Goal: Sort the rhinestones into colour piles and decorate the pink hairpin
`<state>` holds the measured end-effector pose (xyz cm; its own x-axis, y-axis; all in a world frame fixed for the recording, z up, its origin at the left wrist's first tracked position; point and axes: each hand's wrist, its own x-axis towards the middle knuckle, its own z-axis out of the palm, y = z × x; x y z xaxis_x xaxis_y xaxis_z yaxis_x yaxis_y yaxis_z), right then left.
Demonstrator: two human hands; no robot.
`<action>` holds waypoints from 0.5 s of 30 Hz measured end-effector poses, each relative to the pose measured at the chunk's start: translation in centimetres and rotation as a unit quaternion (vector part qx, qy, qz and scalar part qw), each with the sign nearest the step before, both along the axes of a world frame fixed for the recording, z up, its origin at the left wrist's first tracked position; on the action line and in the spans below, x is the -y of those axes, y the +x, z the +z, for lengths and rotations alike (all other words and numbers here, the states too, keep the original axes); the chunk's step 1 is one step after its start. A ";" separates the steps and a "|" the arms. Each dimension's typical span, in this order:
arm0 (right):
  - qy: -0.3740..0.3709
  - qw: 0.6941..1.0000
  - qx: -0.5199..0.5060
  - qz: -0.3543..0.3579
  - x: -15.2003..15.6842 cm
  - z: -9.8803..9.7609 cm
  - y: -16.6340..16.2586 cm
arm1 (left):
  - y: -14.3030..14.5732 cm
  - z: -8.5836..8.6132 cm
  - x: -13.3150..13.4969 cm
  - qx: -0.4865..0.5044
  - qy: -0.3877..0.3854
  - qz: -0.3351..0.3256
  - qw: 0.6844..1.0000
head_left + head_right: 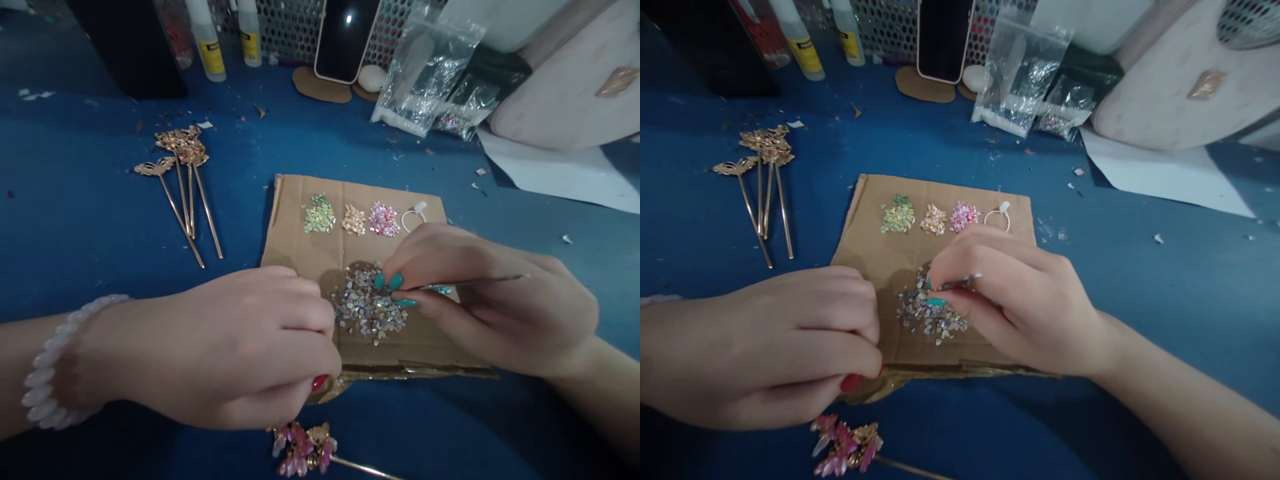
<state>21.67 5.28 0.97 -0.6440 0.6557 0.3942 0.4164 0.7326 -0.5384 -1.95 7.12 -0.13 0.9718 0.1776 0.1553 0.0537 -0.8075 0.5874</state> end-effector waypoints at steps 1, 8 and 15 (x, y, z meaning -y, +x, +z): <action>0.000 1.000 -0.001 0.003 0.0 0.0 0.0 | 0.0 0.0 0.0 -0.001 0.000 0.001 1.000; 0.004 1.000 -0.009 0.000 0.1 -0.3 0.0 | 0.0 0.0 0.0 -0.002 0.006 0.001 1.000; 0.038 0.999 0.016 0.011 -0.1 -0.1 0.3 | 0.0 0.0 0.0 -0.002 0.003 -0.001 1.000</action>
<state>21.96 5.38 0.92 -0.6706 0.6105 0.4214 0.4159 0.7798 -0.4679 -1.98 7.07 -0.09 0.9727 0.1749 0.1524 0.0545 -0.8110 0.5825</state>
